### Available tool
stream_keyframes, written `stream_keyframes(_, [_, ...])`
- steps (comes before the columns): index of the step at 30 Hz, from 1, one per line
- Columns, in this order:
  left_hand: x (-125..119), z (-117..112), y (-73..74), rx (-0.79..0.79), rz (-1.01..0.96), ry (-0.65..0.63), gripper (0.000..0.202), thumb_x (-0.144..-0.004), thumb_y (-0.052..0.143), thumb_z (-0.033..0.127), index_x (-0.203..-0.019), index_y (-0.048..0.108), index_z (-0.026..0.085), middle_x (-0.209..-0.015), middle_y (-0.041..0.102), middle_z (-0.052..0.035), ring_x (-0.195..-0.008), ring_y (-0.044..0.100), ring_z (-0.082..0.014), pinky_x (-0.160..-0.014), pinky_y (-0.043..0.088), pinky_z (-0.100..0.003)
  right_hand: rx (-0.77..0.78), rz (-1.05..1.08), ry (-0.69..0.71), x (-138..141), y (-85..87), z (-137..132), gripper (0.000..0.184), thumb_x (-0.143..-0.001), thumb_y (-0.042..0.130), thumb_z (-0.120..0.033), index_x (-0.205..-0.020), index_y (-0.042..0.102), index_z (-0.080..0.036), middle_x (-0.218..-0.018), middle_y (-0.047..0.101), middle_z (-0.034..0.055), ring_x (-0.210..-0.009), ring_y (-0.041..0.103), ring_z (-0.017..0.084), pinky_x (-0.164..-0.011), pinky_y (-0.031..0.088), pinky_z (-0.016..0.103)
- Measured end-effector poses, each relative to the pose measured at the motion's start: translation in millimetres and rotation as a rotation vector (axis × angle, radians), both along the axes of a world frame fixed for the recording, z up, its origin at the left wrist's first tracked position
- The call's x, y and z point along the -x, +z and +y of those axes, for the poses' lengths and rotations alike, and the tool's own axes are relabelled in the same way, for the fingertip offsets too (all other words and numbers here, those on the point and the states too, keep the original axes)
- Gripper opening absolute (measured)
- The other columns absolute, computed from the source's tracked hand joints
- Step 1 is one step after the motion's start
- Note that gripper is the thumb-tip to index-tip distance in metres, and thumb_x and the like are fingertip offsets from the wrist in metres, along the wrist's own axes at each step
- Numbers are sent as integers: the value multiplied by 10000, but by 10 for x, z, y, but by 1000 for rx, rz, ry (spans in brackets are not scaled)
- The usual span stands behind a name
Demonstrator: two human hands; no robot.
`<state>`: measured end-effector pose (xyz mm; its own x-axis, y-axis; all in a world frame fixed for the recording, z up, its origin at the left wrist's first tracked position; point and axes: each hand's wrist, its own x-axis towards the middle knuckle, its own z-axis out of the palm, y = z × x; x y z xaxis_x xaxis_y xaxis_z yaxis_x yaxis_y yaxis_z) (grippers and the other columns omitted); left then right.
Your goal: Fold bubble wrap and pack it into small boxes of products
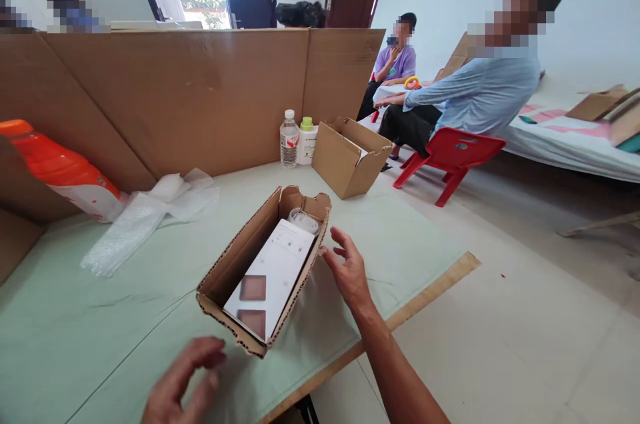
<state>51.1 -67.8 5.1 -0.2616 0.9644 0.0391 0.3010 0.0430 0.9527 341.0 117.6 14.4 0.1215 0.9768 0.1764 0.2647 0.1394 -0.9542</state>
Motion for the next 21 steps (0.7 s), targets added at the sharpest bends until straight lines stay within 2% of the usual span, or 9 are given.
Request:
stream_keyframes(3, [108, 279, 96, 54, -31, 78, 459, -869, 629, 514, -1224, 649, 224, -1264, 652, -139, -1058, 680, -286, -873, 588, -393, 51, -71, 5, -21, -55, -264, 589, -865, 658, -562, -1327, 593, -204, -1300, 670, 159, -1142, 665, 298, -953, 559, 487])
stream_keyframes(6, [59, 404, 54, 91, -106, -19, 608, -851, 632, 482, -1385, 528, 209, -1423, 559, -169, -1145, 653, -297, -913, 576, -398, -18, -161, 67, 88, -193, -799, 570, -884, 653, -474, -1401, 545, -258, -1338, 657, 134, -1166, 667, 301, -952, 578, 469])
stream_keyframes(8, [-48, 352, -33, 102, -140, -70, 641, -873, 585, 460, -1447, 465, 200, -1439, 546, -175, -1188, 637, -301, -962, 554, -409, -90, -230, 75, 216, -341, -1204, 674, -870, 663, -439, -1493, 450, -295, -1413, 607, 124, -1224, 640, 327, -983, 572, 486])
stream_keyframes(10, [-160, 245, -119, 94, -139, -122, 633, -879, 558, 447, -1458, 469, 208, -1436, 549, -160, -1226, 618, -312, -1006, 530, -425, -140, -305, 48, 323, -502, -1541, 808, -821, 707, -456, -1541, 374, -304, -1442, 577, 128, -1252, 616, 370, -1002, 560, 518])
stream_keyframes(12, [-263, 153, -183, 55, -149, -238, 619, -860, 568, 434, -1442, 512, 230, -1453, 540, -138, -1277, 583, -328, -1041, 507, -439, -161, -358, -21, 356, -624, -1739, 858, -771, 753, -493, -1520, 388, -286, -1368, 618, 142, -1204, 636, 396, -963, 573, 527])
stream_keyframes(15, [-452, 112, -264, -3, -210, -534, 661, -818, 598, 362, -1464, 509, 250, -1501, 506, -123, -1377, 498, -340, -1105, 457, -454, -149, -338, -184, 244, -645, -1764, 870, -736, 789, -540, -1467, 413, -253, -1250, 657, 149, -1112, 665, 379, -907, 578, 506])
stream_keyframes(17, [-638, 121, -335, -10, -235, -683, 743, -773, 610, 279, -1501, 470, 228, -1543, 463, -135, -1442, 424, -347, -1157, 402, -467, -156, -279, -284, 112, -554, -1679, 969, -710, 805, -576, -1495, 355, -230, -1306, 614, 174, -1173, 625, 379, -967, 537, 518])
stream_keyframes(19, [-854, 120, -416, -14, -234, -744, 852, -698, 628, 212, -1528, 433, 199, -1595, 397, -147, -1495, 341, -360, -1209, 323, -485, -167, -233, -339, -4, -433, -1589, 1117, -688, 816, -601, -1558, 235, -210, -1437, 509, 210, -1301, 536, 394, -1057, 463, 552])
stream_keyframes(21, [-1050, 103, -477, -17, -211, -749, 943, -627, 653, 182, -1539, 415, 189, -1637, 331, -148, -1521, 283, -377, -1228, 280, -503, -169, -237, -365, -61, -338, -1522, 1235, -669, 827, -605, -1596, 116, -206, -1542, 388, 228, -1405, 428, 410, -1120, 388, 590])
